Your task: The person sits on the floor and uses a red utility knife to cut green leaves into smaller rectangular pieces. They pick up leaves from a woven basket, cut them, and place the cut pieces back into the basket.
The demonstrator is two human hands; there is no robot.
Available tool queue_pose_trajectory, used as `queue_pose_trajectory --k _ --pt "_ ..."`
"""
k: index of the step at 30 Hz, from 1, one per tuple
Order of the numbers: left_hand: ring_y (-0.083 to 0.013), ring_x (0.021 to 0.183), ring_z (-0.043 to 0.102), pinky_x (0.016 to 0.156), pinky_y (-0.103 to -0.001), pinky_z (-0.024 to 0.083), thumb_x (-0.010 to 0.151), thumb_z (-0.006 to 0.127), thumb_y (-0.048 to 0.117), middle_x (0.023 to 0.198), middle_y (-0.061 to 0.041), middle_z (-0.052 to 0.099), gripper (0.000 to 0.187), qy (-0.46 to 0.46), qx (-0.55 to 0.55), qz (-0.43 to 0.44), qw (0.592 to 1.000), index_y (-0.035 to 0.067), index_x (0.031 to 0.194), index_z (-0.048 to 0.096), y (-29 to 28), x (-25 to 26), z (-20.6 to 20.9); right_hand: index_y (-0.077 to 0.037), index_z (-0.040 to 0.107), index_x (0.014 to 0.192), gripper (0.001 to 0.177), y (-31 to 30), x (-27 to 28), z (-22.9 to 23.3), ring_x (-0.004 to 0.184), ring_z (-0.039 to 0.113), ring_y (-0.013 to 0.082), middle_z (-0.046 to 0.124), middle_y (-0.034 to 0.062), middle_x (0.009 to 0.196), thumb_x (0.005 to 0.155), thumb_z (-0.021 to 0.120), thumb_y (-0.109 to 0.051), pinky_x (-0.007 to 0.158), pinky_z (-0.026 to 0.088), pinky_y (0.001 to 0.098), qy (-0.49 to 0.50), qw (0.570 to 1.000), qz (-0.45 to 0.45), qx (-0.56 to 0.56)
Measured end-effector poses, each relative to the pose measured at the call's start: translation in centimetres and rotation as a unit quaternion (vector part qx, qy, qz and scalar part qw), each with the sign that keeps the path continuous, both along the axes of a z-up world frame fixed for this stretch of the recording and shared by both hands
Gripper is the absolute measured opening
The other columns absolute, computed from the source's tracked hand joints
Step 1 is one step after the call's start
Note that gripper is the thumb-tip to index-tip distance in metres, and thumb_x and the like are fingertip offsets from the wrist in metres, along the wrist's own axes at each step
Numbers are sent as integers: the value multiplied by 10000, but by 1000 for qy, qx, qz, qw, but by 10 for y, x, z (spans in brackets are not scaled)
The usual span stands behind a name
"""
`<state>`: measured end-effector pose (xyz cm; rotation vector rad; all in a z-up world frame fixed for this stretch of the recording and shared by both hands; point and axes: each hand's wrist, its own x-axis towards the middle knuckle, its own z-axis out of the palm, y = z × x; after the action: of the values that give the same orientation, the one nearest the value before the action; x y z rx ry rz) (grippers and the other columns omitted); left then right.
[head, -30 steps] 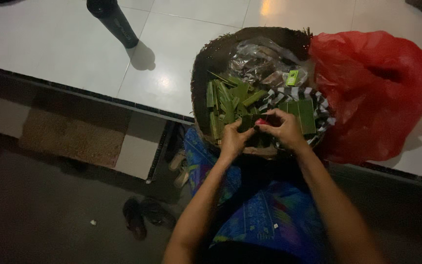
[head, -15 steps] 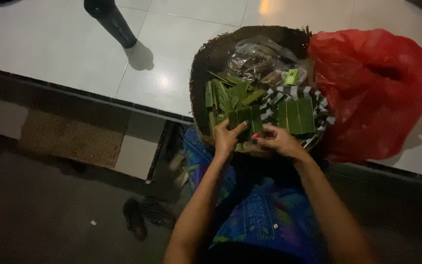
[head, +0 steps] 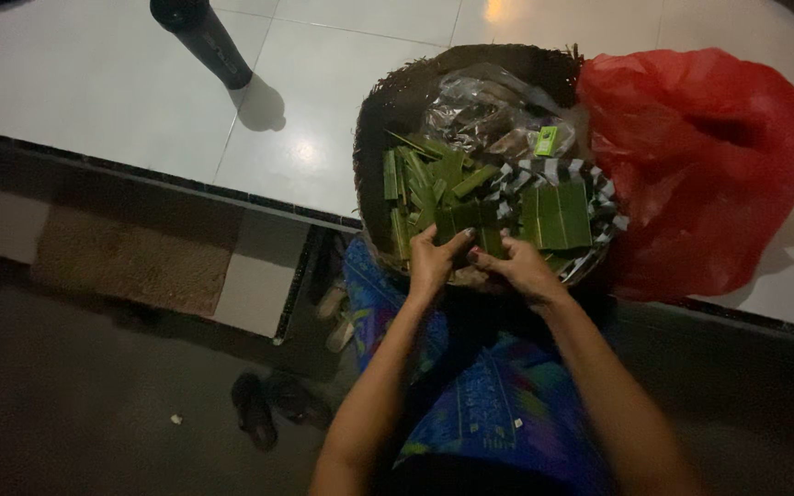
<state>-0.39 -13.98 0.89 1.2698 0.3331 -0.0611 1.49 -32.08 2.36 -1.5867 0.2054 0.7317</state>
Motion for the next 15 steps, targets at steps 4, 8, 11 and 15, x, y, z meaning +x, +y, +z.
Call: queue_pose_trajectory --k 4,8,11,15 --pt "-112 653 642 584 -307 531 900 838 216 837 -121 763 345 30 136 34 990 -94 1011 737 8 11 -27 -75 624 1300 517 -9 2 2 831 697 169 733 98 1058 905 697 -401 701 570 308 18 998 -33 57" --pt "-222 661 494 578 -376 398 932 820 255 819 -289 652 458 83 111 7 990 -124 1164 705 10 8 -45 -43 512 1356 568 -12 4 -4 988 686 186 676 122 1165 905 741 -302 830 570 326 -129 988 -77 -35" --pt "-238 994 569 766 -334 476 996 872 277 1152 -315 596 692 39 150 -7 988 -142 1380 477 3 14 -53 -21 510 1312 508 -17 4 -7 1046 675 183 667 118 1175 891 756 -162 897 560 329 -263 960 -72 -66" --pt "-232 1127 699 703 -323 652 919 718 311 1338 -175 644 604 103 -39 -16 994 66 1437 528 0 4 -27 -30 515 1323 476 -44 13 -6 1010 669 193 673 134 1120 894 721 -30 911 551 334 -337 924 -116 -137"
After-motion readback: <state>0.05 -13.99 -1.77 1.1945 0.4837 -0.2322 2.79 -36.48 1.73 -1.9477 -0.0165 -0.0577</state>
